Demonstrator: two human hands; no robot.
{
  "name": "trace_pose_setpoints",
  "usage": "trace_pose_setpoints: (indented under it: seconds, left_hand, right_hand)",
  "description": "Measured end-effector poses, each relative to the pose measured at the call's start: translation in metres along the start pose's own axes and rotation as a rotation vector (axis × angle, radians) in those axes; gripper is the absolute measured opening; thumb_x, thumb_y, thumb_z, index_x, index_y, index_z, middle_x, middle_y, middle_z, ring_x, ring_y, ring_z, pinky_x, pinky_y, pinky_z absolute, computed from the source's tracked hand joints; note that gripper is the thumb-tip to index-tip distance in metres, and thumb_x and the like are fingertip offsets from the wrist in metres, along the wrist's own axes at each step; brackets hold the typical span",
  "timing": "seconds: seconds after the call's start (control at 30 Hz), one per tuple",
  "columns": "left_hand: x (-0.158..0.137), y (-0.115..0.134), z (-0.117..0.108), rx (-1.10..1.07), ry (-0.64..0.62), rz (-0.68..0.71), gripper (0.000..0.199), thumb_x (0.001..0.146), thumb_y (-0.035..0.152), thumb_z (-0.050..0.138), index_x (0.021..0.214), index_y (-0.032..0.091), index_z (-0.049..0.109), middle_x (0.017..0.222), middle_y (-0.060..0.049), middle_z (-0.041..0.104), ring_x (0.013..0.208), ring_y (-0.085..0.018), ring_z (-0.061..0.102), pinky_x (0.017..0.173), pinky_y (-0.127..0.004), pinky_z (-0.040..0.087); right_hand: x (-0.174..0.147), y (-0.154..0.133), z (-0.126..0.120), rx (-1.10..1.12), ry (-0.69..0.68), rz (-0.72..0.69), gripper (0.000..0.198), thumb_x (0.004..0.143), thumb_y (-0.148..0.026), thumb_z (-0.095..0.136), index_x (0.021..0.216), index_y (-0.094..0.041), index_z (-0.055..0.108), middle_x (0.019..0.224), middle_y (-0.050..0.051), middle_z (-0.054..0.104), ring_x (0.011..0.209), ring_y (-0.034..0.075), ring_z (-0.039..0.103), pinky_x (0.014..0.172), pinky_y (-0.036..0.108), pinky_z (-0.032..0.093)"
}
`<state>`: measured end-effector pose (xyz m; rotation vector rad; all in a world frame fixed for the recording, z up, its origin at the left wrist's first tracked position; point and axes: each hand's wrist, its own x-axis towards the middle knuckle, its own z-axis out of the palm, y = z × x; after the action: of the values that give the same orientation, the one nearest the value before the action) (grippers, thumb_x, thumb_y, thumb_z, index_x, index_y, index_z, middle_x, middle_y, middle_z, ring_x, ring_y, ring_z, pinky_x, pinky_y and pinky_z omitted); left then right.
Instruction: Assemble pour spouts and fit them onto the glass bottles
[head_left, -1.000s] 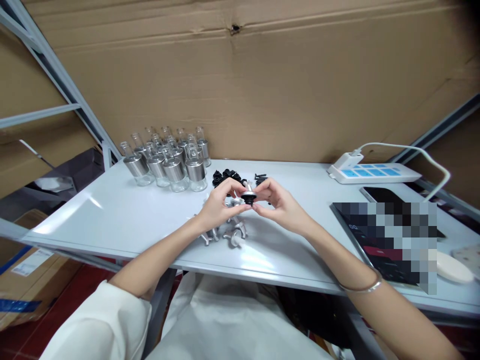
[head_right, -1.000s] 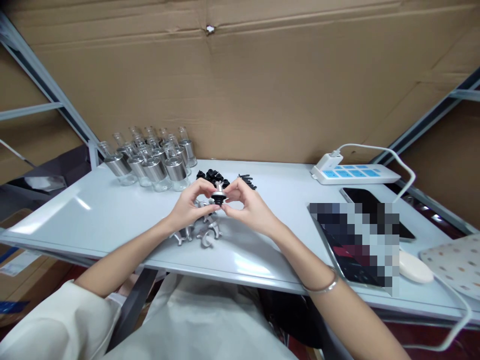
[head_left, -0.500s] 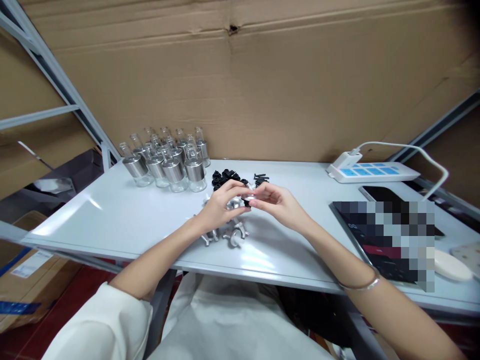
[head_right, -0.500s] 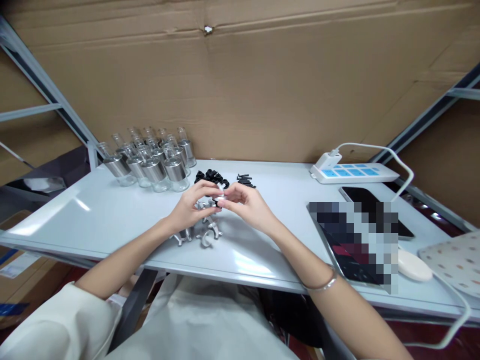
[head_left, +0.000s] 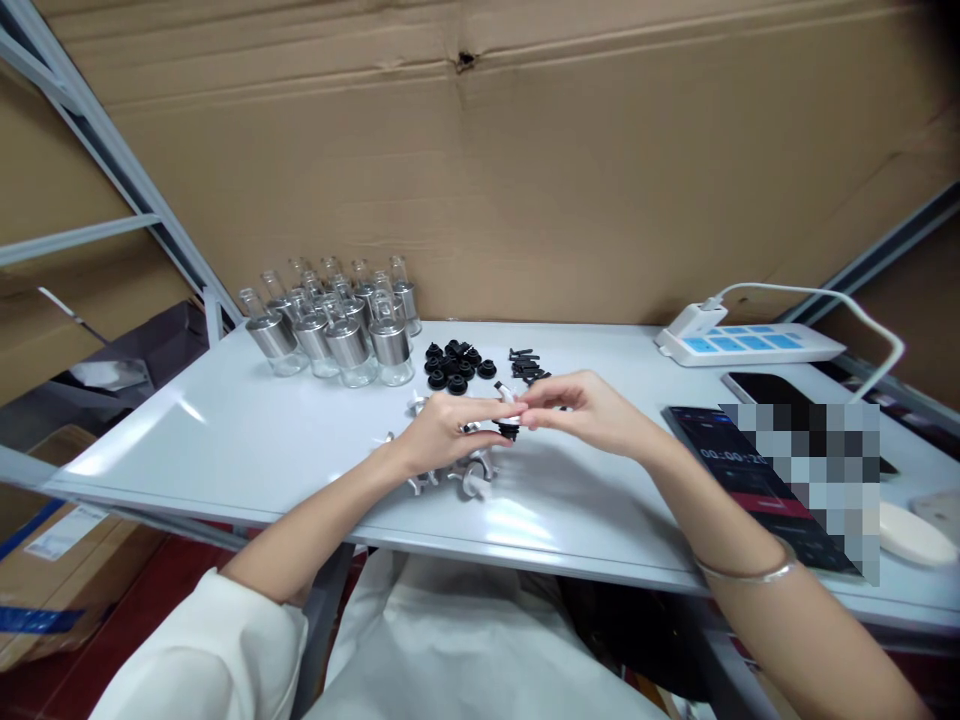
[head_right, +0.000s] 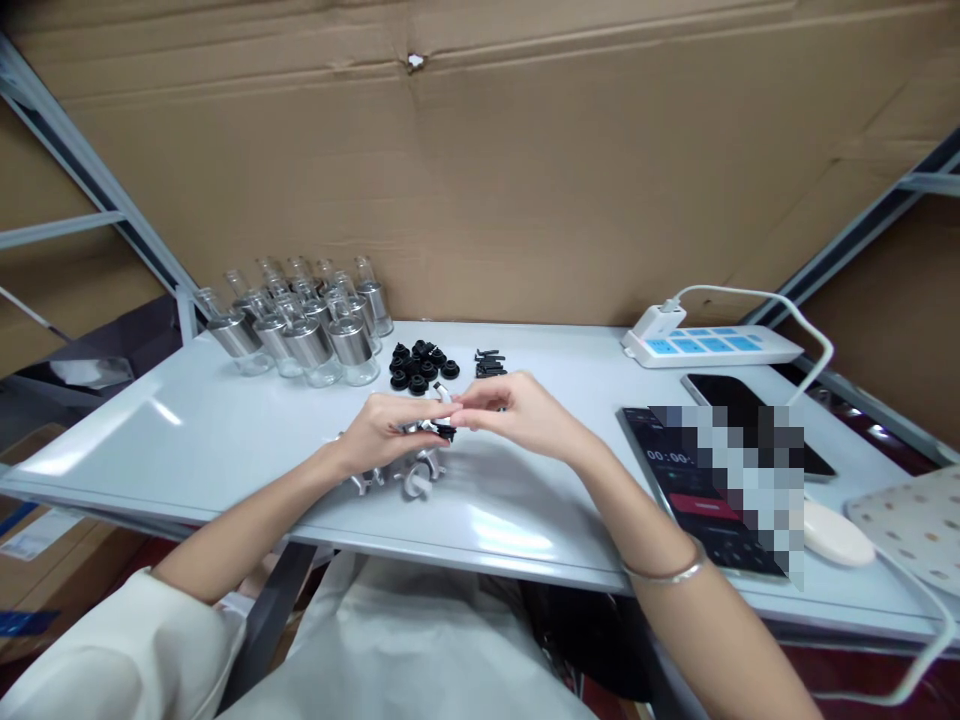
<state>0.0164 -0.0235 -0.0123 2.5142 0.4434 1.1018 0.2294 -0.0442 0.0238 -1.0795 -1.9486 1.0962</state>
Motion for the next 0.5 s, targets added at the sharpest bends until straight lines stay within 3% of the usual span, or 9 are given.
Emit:
trace_pose_setpoints:
  seconds: [0.07,0.13,0.2,0.23,0.37,0.5]
  left_hand:
    - [0.0,0.003,0.0,0.006,-0.016,0.004,0.037,0.083,0.033,0.063,0.119,0.023,0.063,0.111,-0.005,0.071,0.1,-0.017,0.069,0.087,-0.025,0.056]
    - [0.001,0.005,0.0,0.025,-0.039,0.012,0.035,0.084,0.031,0.061,0.119,0.022,0.063,0.113,-0.005,0.07,0.1,-0.016,0.069,0.088,-0.024,0.055]
    - [0.001,0.006,-0.001,0.043,-0.061,0.022,0.033,0.085,0.029,0.06,0.118,0.02,0.063,0.114,-0.005,0.07,0.099,-0.015,0.069,0.088,-0.022,0.054]
    - [0.001,0.007,-0.001,0.049,-0.067,0.024,0.033,0.086,0.029,0.06,0.117,0.019,0.063,0.113,-0.005,0.07,0.099,-0.014,0.069,0.088,-0.021,0.054]
    - [0.001,0.005,-0.002,0.08,-0.094,0.029,0.031,0.087,0.028,0.058,0.116,0.017,0.062,0.113,-0.006,0.07,0.103,-0.014,0.068,0.09,-0.022,0.053]
    - [-0.001,-0.001,-0.002,0.113,-0.098,0.037,0.03,0.088,0.028,0.056,0.116,0.017,0.061,0.112,-0.007,0.07,0.104,-0.015,0.067,0.09,-0.024,0.053]
  right_hand:
    - [0.002,-0.002,-0.013,-0.044,0.084,-0.022,0.033,0.075,-0.049,0.064,0.07,-0.017,0.07,0.064,0.005,0.068,0.059,0.015,0.059,0.059,0.028,0.047]
    - [0.008,0.001,-0.027,-0.127,0.304,-0.025,0.032,0.078,-0.047,0.062,0.071,-0.017,0.07,0.064,0.005,0.069,0.057,0.015,0.058,0.057,0.028,0.046]
    - [0.017,0.01,-0.038,-0.315,0.492,-0.007,0.026,0.079,-0.04,0.06,0.069,-0.017,0.069,0.065,0.005,0.069,0.058,0.016,0.059,0.059,0.029,0.046]
    - [0.022,0.017,-0.042,-0.421,0.513,0.011,0.022,0.08,-0.035,0.059,0.07,-0.018,0.07,0.067,0.006,0.07,0.061,0.017,0.061,0.062,0.03,0.046]
    - [0.036,0.056,-0.052,-0.761,0.339,0.087,0.017,0.078,-0.016,0.057,0.076,-0.017,0.073,0.087,0.009,0.074,0.074,0.022,0.065,0.073,0.033,0.047]
    - [0.038,0.08,-0.051,-0.885,0.201,0.036,0.021,0.078,-0.013,0.055,0.085,-0.017,0.074,0.094,0.009,0.072,0.088,0.024,0.065,0.08,0.033,0.047]
